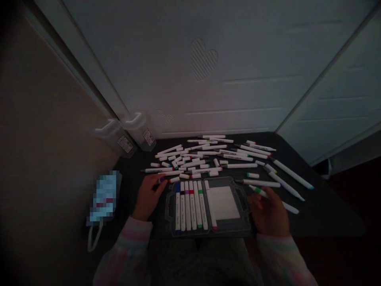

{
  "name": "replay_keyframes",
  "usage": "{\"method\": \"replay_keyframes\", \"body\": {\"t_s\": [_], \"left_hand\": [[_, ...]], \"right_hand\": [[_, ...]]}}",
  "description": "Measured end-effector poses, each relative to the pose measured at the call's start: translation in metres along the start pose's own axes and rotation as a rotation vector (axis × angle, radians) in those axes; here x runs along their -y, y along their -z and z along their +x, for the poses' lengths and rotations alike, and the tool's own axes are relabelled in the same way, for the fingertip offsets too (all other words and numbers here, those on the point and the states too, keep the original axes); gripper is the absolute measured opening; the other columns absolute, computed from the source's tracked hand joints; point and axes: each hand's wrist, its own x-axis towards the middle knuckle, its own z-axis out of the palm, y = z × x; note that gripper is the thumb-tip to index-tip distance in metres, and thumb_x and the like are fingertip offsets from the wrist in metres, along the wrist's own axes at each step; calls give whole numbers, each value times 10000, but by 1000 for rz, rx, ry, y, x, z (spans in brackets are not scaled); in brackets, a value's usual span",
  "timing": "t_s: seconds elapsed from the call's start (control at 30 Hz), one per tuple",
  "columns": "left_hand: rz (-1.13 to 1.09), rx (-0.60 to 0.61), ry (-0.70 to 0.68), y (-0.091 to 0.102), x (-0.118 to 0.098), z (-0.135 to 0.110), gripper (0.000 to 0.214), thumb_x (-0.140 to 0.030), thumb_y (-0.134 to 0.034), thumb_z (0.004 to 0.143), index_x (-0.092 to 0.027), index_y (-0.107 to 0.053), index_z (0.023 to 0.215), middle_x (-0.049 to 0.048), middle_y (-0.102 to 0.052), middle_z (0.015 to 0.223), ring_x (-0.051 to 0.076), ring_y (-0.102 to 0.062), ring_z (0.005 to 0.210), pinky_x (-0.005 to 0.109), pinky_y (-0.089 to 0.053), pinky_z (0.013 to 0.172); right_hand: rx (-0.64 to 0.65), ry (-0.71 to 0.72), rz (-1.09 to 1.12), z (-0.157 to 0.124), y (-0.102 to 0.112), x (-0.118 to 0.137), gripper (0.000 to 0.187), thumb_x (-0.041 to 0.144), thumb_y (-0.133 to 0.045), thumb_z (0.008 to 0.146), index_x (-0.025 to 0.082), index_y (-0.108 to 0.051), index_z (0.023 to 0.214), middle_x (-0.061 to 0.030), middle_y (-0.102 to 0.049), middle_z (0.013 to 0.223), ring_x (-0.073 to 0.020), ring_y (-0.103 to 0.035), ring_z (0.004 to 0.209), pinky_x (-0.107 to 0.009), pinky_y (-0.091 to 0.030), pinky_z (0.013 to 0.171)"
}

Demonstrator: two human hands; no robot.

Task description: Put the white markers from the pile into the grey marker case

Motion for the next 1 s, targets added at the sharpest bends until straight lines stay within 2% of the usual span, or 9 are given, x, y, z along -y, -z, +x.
{"method": "replay_keyframes", "body": {"t_s": [0.07,0.17,0.37,0.5,0.63,1.0], "left_hand": [[7,8,-5,0,1,0,205,-268,-530,789,-181,-602,959,52,-617,903,181,-528,895,337,-446,813],[19,21,-12,-1,2,0,210,-255,-524,793,-184,-598,976,53,-613,915,183,-522,906,340,-442,821],[57,48,-22,-1,0,0,181,-216,-524,783,-190,-621,933,54,-598,917,190,-501,923,346,-429,822],[104,52,-11,0,0,-1,169,-254,-564,753,-202,-642,893,62,-580,951,221,-470,965,396,-389,856],[140,66,2,-2,1,-3,211,-297,-551,763,-220,-633,942,68,-560,1031,245,-445,1015,439,-353,882],[181,74,13,-5,7,-2,220,-272,-545,762,-195,-620,954,84,-540,1049,235,-444,1027,407,-367,904]], "right_hand": [[-64,-73,32,-1,-2,1,127,276,-605,608,186,-525,567,50,-445,433,-44,-326,365,-200,-352,409],[-76,-96,45,-3,-5,2,127,267,-578,626,181,-516,557,48,-438,430,-42,-319,363,-199,-343,407],[-91,-103,69,-3,-4,3,120,265,-580,620,183,-515,561,49,-445,437,-39,-316,363,-202,-345,423],[-77,-102,69,-3,-5,3,124,272,-595,605,182,-519,566,51,-447,439,-40,-318,364,-203,-332,416],[-65,-82,58,-5,-8,5,128,273,-601,596,178,-521,567,51,-451,445,-36,-315,362,-198,-322,408],[-46,-65,38,0,0,-1,124,287,-611,610,196,-531,586,56,-449,435,-45,-340,366,-204,-337,409]]}}
